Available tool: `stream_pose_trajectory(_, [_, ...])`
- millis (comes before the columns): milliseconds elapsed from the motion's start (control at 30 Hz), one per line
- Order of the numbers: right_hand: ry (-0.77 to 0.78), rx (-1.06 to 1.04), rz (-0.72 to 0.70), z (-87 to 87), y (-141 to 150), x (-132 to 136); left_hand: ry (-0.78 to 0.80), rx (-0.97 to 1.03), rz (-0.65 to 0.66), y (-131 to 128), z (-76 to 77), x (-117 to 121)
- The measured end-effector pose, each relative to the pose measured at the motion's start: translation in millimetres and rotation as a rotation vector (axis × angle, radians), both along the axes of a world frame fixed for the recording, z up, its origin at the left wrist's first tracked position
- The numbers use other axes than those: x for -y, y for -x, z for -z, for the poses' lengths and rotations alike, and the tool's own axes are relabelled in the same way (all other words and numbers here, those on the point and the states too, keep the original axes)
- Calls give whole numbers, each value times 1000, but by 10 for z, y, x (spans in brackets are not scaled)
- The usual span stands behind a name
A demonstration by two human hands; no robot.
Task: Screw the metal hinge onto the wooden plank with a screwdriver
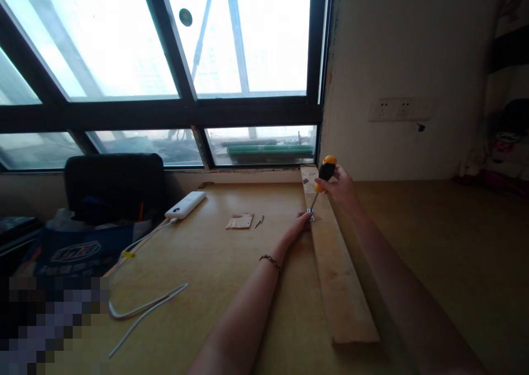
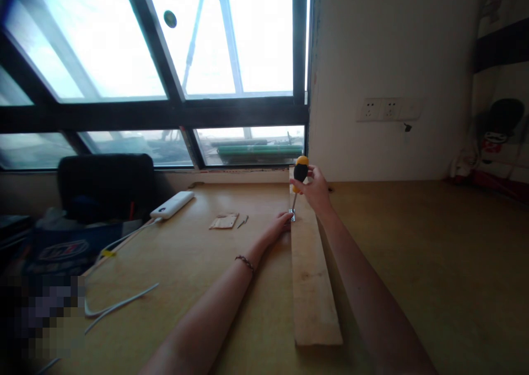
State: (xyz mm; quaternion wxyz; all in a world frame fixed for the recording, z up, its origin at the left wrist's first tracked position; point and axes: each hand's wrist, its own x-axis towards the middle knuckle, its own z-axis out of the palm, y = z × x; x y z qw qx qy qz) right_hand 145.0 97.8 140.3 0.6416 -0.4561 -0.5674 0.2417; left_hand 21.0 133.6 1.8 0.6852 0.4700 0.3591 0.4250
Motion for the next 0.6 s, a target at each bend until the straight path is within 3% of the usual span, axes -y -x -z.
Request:
stream_pose_trajectory(300, [-84,-126,-137,-34,20,82,-21,-12,10,0,15,-8])
stream_pose_trajectory(600, [-58,16,121,11,-15,41,-12,7,9,7,-16,21])
